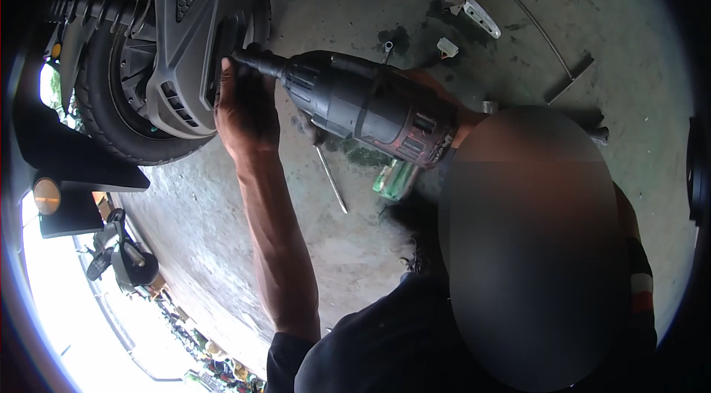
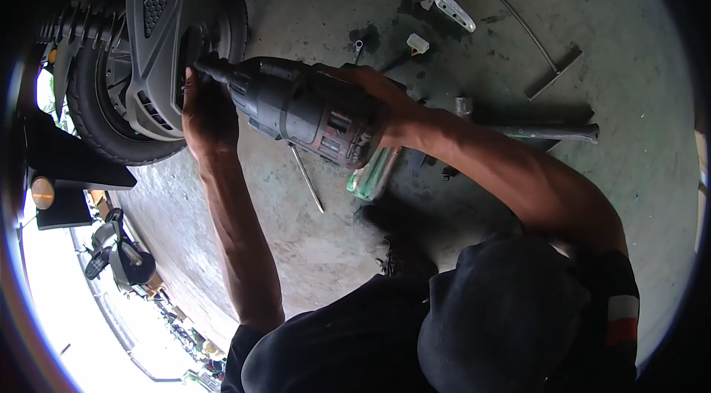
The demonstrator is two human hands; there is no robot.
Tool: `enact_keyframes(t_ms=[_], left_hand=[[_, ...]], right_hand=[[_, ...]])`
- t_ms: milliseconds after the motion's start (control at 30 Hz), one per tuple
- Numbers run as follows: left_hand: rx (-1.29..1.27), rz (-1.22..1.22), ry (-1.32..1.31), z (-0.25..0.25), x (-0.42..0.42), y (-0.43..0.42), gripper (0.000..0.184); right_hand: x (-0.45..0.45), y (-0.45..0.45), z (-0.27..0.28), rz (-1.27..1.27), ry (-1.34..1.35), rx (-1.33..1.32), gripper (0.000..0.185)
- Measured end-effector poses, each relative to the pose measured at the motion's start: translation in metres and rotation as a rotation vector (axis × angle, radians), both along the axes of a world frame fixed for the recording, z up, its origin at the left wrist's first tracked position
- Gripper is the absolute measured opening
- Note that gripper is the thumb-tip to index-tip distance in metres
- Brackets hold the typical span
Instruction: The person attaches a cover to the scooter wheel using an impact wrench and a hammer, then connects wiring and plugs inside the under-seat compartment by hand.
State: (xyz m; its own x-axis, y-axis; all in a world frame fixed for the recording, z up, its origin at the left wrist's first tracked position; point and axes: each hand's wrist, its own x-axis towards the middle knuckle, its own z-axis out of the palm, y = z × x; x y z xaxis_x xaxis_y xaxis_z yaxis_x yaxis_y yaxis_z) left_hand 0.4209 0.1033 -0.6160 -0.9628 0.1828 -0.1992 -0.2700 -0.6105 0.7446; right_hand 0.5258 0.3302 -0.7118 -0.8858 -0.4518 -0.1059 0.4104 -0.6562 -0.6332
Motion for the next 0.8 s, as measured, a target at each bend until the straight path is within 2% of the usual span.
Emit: enact_keyframes(t_ms=[33, 67, 100, 267, 300, 333, 400, 433, 500, 567, 700, 733, 800], left_hand=[[-0.128, 0.081, 0.097, 0.002, 0.002, 0.004, 0.029], [-0.117, 0.081, 0.089, 0.004, 0.006, 0.008, 0.029], [-0.711, 0.135, 0.374, 0.007, 0.012, 0.012, 0.031], [-1.719, 0.132, 0.839, 0.015, 0.017, 0.009, 0.032], [-1.714, 0.134, 0.836, 0.016, 0.016, 0.011, 0.032], [-1.21, 0.224, 0.536, 0.015, 0.015, 0.014, 0.032], [-0.698, 0.287, 0.238, 0.012, 0.016, 0.015, 0.032], [-1.121, 0.257, 0.49, 0.009, 0.018, 0.013, 0.032], [-1.536, 0.211, 0.751, 0.006, 0.021, 0.011, 0.032], [-1.697, 0.217, 0.825, 0.005, 0.021, 0.008, 0.032], [-1.491, 0.268, 0.757, -0.002, 0.016, 0.005, 0.032], [-1.293, 0.283, 0.669, -0.003, 0.014, 0.005, 0.031], [-1.097, 0.295, 0.578, 0.001, 0.016, 0.007, 0.03]], right_hand=[[-0.007, -0.006, -0.005, 0.088, -0.196, -0.272, 0.041], [-0.011, -0.012, -0.004, 0.129, -0.292, -0.405, 0.039], [-0.016, -0.017, -0.003, 0.168, -0.396, -0.531, 0.039], [-0.029, -0.025, 0.002, 0.17, -0.416, -0.607, 0.038], [-0.031, -0.026, 0.003, 0.169, -0.41, -0.605, 0.038], [-0.032, -0.028, 0.004, 0.17, -0.406, -0.601, 0.038], [-0.033, -0.03, 0.005, 0.161, -0.399, -0.591, 0.038], [-0.032, -0.028, 0.006, 0.152, -0.383, -0.576, 0.038], [-0.031, -0.027, 0.007, 0.135, -0.372, -0.557, 0.037], [-0.031, -0.025, 0.008, 0.121, -0.361, -0.543, 0.037], [-0.031, -0.024, 0.009, 0.103, -0.346, -0.525, 0.037], [-0.031, -0.024, 0.009, 0.1, -0.344, -0.522, 0.037], [-0.031, -0.024, 0.009, 0.095, -0.344, -0.521, 0.037]])
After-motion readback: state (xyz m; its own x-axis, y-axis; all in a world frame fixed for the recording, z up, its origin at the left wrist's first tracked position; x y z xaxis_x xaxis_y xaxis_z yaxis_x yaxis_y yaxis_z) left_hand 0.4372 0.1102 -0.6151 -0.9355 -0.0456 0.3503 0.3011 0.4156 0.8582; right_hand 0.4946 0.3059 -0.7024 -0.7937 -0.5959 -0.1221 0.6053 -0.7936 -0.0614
